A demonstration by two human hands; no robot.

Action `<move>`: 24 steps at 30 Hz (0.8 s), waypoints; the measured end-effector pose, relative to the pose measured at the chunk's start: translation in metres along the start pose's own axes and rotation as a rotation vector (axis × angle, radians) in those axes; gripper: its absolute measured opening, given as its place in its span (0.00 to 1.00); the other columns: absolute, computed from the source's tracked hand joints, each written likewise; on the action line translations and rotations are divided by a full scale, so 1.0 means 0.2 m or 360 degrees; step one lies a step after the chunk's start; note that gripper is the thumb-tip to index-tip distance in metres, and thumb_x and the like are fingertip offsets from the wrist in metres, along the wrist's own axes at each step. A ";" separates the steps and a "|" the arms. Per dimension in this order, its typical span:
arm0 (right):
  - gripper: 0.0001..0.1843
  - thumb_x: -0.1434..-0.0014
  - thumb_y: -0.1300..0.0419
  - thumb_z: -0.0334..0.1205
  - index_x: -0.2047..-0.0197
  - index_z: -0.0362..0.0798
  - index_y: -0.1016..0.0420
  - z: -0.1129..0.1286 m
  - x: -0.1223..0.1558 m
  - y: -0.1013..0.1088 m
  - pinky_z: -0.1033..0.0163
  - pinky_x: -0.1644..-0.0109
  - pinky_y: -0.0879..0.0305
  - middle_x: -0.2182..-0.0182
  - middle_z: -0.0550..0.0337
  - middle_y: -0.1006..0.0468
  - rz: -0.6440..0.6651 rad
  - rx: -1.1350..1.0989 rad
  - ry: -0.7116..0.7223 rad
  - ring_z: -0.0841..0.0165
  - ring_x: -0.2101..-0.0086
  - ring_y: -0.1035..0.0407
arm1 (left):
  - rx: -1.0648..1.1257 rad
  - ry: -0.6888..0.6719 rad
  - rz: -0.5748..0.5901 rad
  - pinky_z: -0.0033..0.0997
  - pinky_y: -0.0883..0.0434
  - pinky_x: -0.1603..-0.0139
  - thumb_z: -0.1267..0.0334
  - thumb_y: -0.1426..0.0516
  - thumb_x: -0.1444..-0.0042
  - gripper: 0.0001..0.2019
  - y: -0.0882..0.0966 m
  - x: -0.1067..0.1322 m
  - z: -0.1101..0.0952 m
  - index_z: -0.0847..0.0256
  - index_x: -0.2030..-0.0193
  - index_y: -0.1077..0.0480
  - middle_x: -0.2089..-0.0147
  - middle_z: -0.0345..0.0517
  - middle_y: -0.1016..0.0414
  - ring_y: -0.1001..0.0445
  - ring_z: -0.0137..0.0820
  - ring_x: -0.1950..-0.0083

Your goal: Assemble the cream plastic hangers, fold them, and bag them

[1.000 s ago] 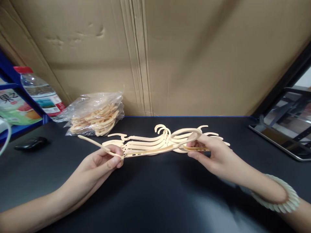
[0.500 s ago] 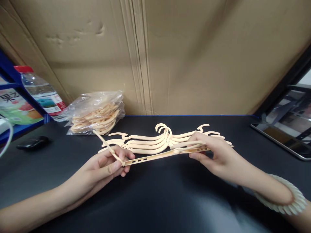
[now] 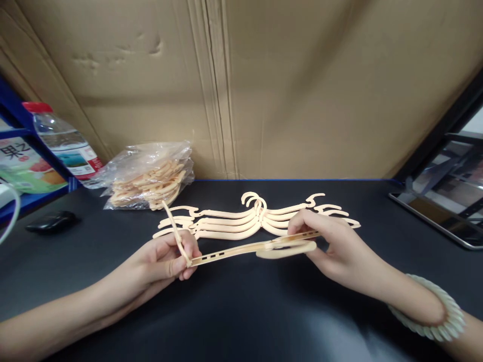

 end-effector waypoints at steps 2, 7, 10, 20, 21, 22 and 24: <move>0.05 0.42 0.42 0.33 0.63 0.53 0.31 0.00 0.00 -0.01 0.64 0.71 0.34 0.70 0.59 0.24 0.0007 0.0008 -0.0013 0.67 0.72 0.29 | -0.0001 0.0011 -0.0027 0.27 0.39 0.68 0.59 0.32 0.52 0.13 0.01 0.00 0.00 0.63 0.71 0.29 0.72 0.39 0.33 0.36 0.26 0.71; 0.04 0.39 0.44 0.33 0.63 0.53 0.31 0.01 0.01 -0.02 0.64 0.72 0.34 0.71 0.60 0.24 0.0013 0.0009 -0.0007 0.67 0.73 0.30 | -0.0001 0.0029 -0.0055 0.26 0.40 0.70 0.59 0.31 0.54 0.13 0.02 0.01 0.01 0.63 0.72 0.30 0.73 0.39 0.32 0.36 0.26 0.72; 0.05 0.38 0.43 0.34 0.61 0.54 0.29 0.01 0.02 -0.02 0.62 0.69 0.31 0.69 0.59 0.23 -0.0032 0.0015 0.0021 0.65 0.70 0.27 | 0.0015 0.0025 -0.0076 0.25 0.40 0.70 0.61 0.31 0.55 0.13 0.02 0.01 0.01 0.63 0.73 0.30 0.74 0.39 0.32 0.37 0.25 0.73; 0.06 0.39 0.41 0.37 0.59 0.56 0.25 -0.04 0.05 0.01 0.59 0.67 0.26 0.65 0.56 0.19 -0.0177 0.0256 0.0013 0.59 0.64 0.24 | 0.0157 0.0107 0.0028 0.29 0.34 0.61 0.59 0.32 0.51 0.12 0.01 0.00 0.03 0.63 0.71 0.29 0.69 0.42 0.30 0.30 0.30 0.65; 0.07 0.39 0.41 0.36 0.58 0.56 0.25 -0.04 0.05 0.01 0.59 0.68 0.27 0.65 0.57 0.19 -0.0167 0.0264 0.0027 0.60 0.65 0.24 | 0.0166 0.0117 0.0031 0.29 0.33 0.60 0.59 0.32 0.51 0.12 0.01 0.00 0.03 0.63 0.70 0.29 0.69 0.42 0.29 0.29 0.31 0.65; 0.07 0.39 0.41 0.36 0.58 0.56 0.25 -0.03 0.04 0.01 0.59 0.68 0.27 0.65 0.57 0.19 -0.0160 0.0268 0.0044 0.60 0.66 0.24 | 0.0173 0.0120 0.0033 0.29 0.33 0.59 0.59 0.32 0.51 0.12 0.01 0.00 0.03 0.63 0.70 0.29 0.69 0.41 0.29 0.29 0.31 0.65; 0.08 0.39 0.41 0.35 0.57 0.57 0.25 0.00 0.04 0.01 0.60 0.69 0.27 0.65 0.57 0.19 -0.0160 0.0259 0.0088 0.60 0.66 0.24 | 0.0182 0.0107 0.0026 0.28 0.34 0.60 0.60 0.32 0.51 0.12 0.01 0.01 0.03 0.63 0.70 0.29 0.70 0.41 0.29 0.29 0.30 0.65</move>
Point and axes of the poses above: each hand's wrist, its own x-axis away from the middle knuckle, its own y-axis out of the back of the hand, z = x × y, the point moved 9 cm from there along -x, towards the middle knuckle
